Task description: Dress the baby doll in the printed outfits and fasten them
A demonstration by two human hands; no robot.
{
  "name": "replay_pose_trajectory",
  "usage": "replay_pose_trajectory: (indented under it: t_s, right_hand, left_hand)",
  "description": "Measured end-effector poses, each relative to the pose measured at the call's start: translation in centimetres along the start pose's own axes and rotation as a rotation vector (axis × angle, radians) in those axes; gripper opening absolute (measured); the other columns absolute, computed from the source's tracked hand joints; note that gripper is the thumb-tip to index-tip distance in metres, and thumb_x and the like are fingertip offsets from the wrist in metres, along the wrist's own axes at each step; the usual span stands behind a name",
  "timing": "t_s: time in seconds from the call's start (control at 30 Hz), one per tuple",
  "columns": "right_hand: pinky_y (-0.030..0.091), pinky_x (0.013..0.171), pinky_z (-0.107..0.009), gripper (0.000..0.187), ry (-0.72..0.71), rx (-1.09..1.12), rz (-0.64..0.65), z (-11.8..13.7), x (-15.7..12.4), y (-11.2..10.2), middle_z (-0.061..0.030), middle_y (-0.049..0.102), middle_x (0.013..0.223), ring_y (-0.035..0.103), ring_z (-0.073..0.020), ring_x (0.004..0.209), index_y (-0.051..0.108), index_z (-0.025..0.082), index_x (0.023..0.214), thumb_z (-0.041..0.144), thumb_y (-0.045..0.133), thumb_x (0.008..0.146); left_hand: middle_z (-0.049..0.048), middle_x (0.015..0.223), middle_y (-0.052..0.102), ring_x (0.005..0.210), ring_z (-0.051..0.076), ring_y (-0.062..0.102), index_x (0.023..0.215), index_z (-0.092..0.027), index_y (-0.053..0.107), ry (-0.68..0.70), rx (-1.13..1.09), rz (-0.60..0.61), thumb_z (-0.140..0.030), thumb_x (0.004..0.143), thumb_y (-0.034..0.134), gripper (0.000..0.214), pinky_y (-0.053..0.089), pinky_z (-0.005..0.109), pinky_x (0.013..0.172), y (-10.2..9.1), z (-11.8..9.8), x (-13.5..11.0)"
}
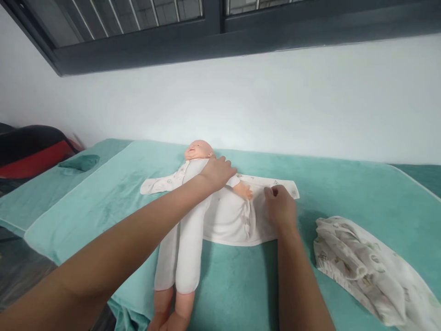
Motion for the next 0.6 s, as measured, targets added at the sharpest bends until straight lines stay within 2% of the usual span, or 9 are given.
replay_pose_trajectory:
  t_s: [0.1, 0.17, 0.23, 0.33, 0.43, 0.5, 0.6]
  right_hand:
    - [0.039, 0.059, -0.032, 0.028, 0.09, 0.561, -0.023, 0.6, -0.2, -0.8, 0.0002, 0.057, 0.066, 0.052, -0.019, 0.062, 0.057, 0.024, 0.076, 0.052, 0.061, 0.077]
    - [0.035, 0.053, -0.029, 0.031, 0.141, 0.895, 0.044, 1.0, -0.6, -1.2, 0.0036, 0.05, 0.062, 0.046, -0.0152, 0.056, 0.054, 0.025, 0.075, 0.052, 0.069, 0.072]
    - [0.034, 0.051, -0.028, 0.033, 0.148, 1.081, 0.119, 1.5, -1.0, -1.5, 0.0044, 0.047, 0.062, 0.043, -0.0136, 0.054, 0.051, 0.025, 0.072, 0.048, 0.075, 0.07]
    - [0.039, 0.055, -0.029, 0.032, 0.085, 1.175, 0.191, 2.0, -1.6, -1.8, 0.0042, 0.048, 0.065, 0.045, -0.0145, 0.056, 0.049, 0.026, 0.072, 0.047, 0.074, 0.073]
    - [0.046, 0.063, -0.034, 0.027, -0.005, 1.134, 0.258, 2.7, -2.4, -1.5, 0.0024, 0.056, 0.072, 0.056, -0.0197, 0.065, 0.05, 0.028, 0.079, 0.052, 0.064, 0.08]
    - [0.048, 0.068, -0.037, 0.026, -0.036, 1.068, 0.354, 3.2, -3.1, -1.0, 0.0002, 0.064, 0.08, 0.063, -0.0237, 0.075, 0.054, 0.029, 0.087, 0.054, 0.062, 0.081]
    - [0.05, 0.072, -0.037, 0.033, -0.074, 1.026, 0.552, 4.1, -4.1, -0.1, -0.0023, 0.07, 0.092, 0.066, -0.0254, 0.086, 0.061, 0.029, 0.099, 0.049, 0.072, 0.074]
  left_hand:
    - [0.0156, 0.114, 0.067, 0.115, 0.034, 0.051, 0.102, -0.02, 0.07, -0.041, 0.003, 0.026, -0.007, 0.076, 0.065, 0.029, 0.034, 0.052, 0.096, 0.4, -0.1, 0.4]
    - [0.0162, 0.114, 0.067, 0.114, 0.035, 0.051, 0.101, -0.019, 0.071, -0.074, 0.001, 0.031, -0.009, 0.074, 0.068, 0.03, 0.034, 0.053, 0.097, 0.7, -0.3, 0.8]
    - [0.0168, 0.113, 0.068, 0.113, 0.035, 0.052, 0.102, -0.018, 0.071, -0.109, -0.018, 0.023, -0.011, 0.075, 0.068, 0.028, 0.034, 0.054, 0.097, 1.0, -0.6, 1.1]
    - [0.0191, 0.113, 0.067, 0.114, 0.036, 0.052, 0.107, -0.015, 0.069, -0.145, -0.05, -0.003, -0.014, 0.08, 0.063, 0.028, 0.034, 0.055, 0.098, 1.4, -1.0, 1.6]
    - [0.0189, 0.117, 0.066, 0.117, 0.035, 0.052, 0.114, -0.014, 0.065, -0.157, -0.062, -0.023, -0.012, 0.082, 0.061, 0.033, 0.034, 0.055, 0.1, 1.8, -1.1, 1.8]
    - [0.018, 0.122, 0.063, 0.119, 0.034, 0.052, 0.118, -0.016, 0.061, -0.167, -0.149, -0.053, -0.012, 0.081, 0.062, 0.038, 0.035, 0.053, 0.102, 2.0, -1.1, 1.8]
    - [0.0144, 0.124, 0.062, 0.115, 0.03, 0.056, 0.117, -0.019, 0.06, -0.156, -0.351, -0.077, -0.021, 0.08, 0.064, 0.037, 0.038, 0.049, 0.103, 2.2, -0.8, 1.7]
Point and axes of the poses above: each hand's wrist, its own x-axis towards the middle knuckle, its own y-axis out of the palm, z = x × y, the point moved 2 cm from there along x, towards the middle knuckle
